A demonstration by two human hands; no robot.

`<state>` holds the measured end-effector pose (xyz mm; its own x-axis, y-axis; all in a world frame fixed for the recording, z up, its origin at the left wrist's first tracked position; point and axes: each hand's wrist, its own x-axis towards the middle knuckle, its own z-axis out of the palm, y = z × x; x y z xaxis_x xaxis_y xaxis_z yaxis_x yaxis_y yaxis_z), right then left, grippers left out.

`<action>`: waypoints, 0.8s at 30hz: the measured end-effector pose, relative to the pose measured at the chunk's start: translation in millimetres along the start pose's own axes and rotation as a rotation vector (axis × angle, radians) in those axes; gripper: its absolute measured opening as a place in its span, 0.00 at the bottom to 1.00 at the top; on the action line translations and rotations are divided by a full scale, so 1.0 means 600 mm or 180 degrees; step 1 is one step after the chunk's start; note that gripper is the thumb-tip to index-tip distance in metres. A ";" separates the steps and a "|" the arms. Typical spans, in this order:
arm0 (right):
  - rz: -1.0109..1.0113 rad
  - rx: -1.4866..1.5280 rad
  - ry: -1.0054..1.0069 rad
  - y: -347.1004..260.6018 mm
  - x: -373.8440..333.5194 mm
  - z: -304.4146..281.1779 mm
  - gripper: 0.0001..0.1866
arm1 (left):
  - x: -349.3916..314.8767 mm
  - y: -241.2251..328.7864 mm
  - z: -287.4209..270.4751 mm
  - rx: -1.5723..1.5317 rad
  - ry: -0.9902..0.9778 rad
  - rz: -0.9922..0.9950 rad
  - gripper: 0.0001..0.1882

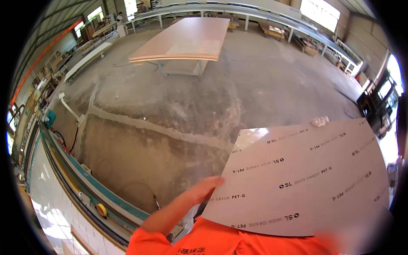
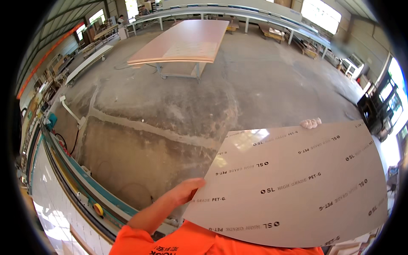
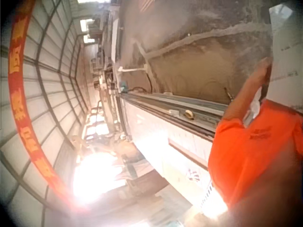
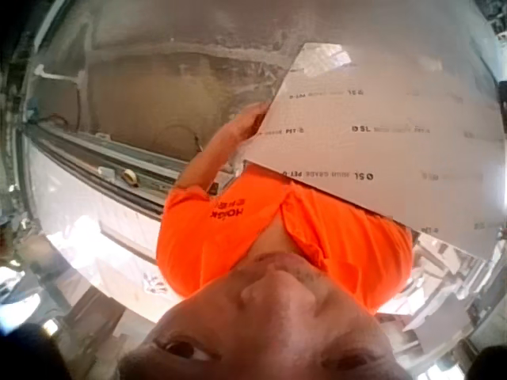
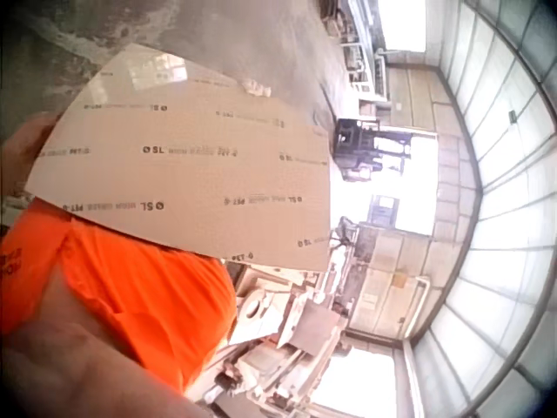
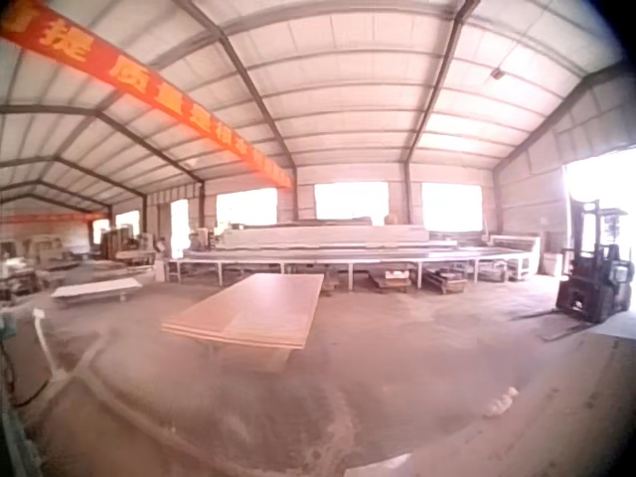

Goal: The person moves between different workstations in a workshop, handling several labeled wood panels by hand while wearing gloves. They pick up a panel from a large CNC table, carry it to a separate table, set it down alongside another panel, and luego return to pick up another panel from the CNC table.

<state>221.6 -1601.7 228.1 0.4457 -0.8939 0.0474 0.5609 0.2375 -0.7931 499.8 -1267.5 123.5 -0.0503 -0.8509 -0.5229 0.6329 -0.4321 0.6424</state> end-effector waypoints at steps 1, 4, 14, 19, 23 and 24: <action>-0.0034 -0.0013 -0.0088 0.003 0.044 0.030 0.36 | 0.033 0.036 -0.010 0.0405 0.0028 0.0000 0.28; -0.0008 0.0060 -0.0336 0.039 0.164 0.127 0.36 | 0.098 0.119 -0.077 0.0416 0.0162 -0.0166 0.27; 0.0212 0.0282 -0.0749 0.199 0.503 0.285 0.36 | 0.243 0.304 -0.374 0.0190 0.2098 0.0273 0.31; 0.0573 0.0251 -0.0904 0.285 0.696 0.371 0.35 | 0.246 0.391 -0.550 -0.0471 0.2995 0.0656 0.30; 0.1277 -0.0025 -0.1168 0.392 0.843 0.457 0.35 | 0.174 0.452 -0.637 -0.1217 0.4097 0.0981 0.29; 0.1470 -0.0190 -0.1324 0.422 0.889 0.491 0.35 | 0.161 0.479 -0.670 -0.1243 0.4377 0.1142 0.28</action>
<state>806.7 -1906.6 231.5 0.8740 -0.4784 -0.0855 0.2109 0.5318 -0.8202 987.1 -1353.5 32.4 0.7664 0.1501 -0.6245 0.6276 0.0321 0.7779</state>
